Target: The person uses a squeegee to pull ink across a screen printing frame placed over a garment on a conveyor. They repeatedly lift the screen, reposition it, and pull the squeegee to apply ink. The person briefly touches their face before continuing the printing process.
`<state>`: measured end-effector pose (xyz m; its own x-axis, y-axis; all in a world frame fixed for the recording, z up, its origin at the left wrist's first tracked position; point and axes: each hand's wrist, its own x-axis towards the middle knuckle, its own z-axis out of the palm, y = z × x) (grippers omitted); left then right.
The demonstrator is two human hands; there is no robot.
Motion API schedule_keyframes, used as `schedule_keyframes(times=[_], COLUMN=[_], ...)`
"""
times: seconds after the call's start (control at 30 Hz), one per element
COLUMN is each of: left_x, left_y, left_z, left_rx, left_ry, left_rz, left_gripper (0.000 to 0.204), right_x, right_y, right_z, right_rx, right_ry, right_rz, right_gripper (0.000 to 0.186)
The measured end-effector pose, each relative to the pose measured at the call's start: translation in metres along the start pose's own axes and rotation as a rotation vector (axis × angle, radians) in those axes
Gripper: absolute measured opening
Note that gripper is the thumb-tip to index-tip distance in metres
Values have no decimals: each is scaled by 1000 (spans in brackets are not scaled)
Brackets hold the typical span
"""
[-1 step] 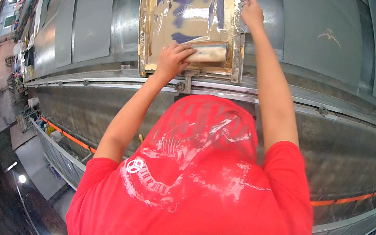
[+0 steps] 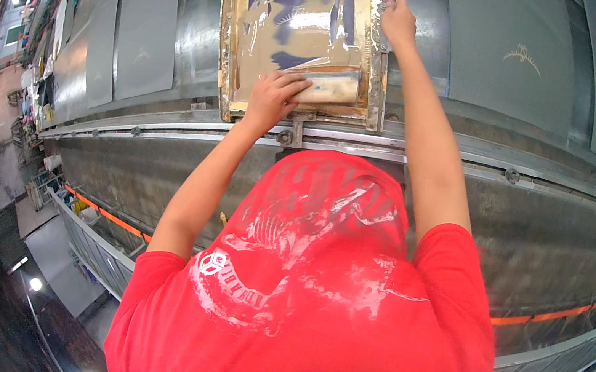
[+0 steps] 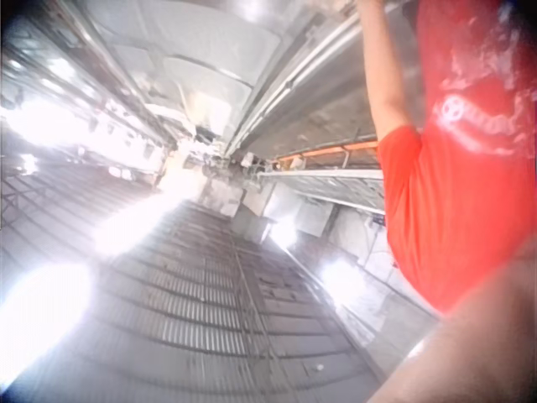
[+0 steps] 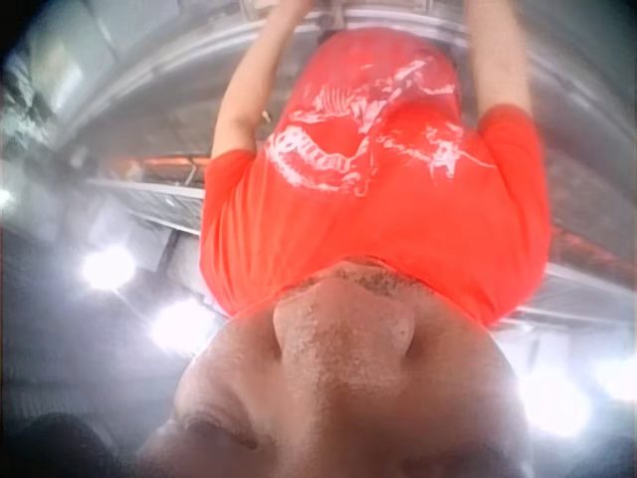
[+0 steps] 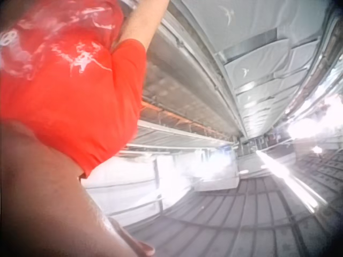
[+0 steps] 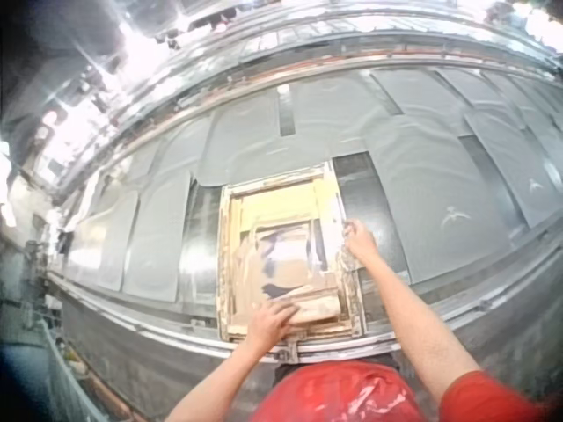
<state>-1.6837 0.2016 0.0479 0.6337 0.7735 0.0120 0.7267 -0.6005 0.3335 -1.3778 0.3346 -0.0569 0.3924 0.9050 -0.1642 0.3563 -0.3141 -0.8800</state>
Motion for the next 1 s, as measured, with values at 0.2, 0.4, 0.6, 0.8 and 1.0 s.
schedule_keyframes(times=[0.2, 0.4, 0.6, 0.8, 1.0], left_x=[-29, -40, -29, 28, 80], left_y=[-18, -34, -61, -52, -63], left_z=[-12, -45, -57, -48, -21], left_rx=[-140, -249, -289, -452, -476], left_ry=[-101, 14, 15, -166, -672], left_rz=[0, -185, -454, -446, -171], left_gripper=[55, 37, 30, 38, 41], right_x=[-19, -25, -36, -31, -32], right_y=[-10, -18, -22, 5, 0], right_z=[-10, -35, -38, -70, -77], right_rx=[-12, -23, -54, -133, -168], right_ry=[217, 219, 258, 255, 214], right_rz=[-94, -120, -146, -83, -31], right_gripper=[20, 21, 25, 26, 24])
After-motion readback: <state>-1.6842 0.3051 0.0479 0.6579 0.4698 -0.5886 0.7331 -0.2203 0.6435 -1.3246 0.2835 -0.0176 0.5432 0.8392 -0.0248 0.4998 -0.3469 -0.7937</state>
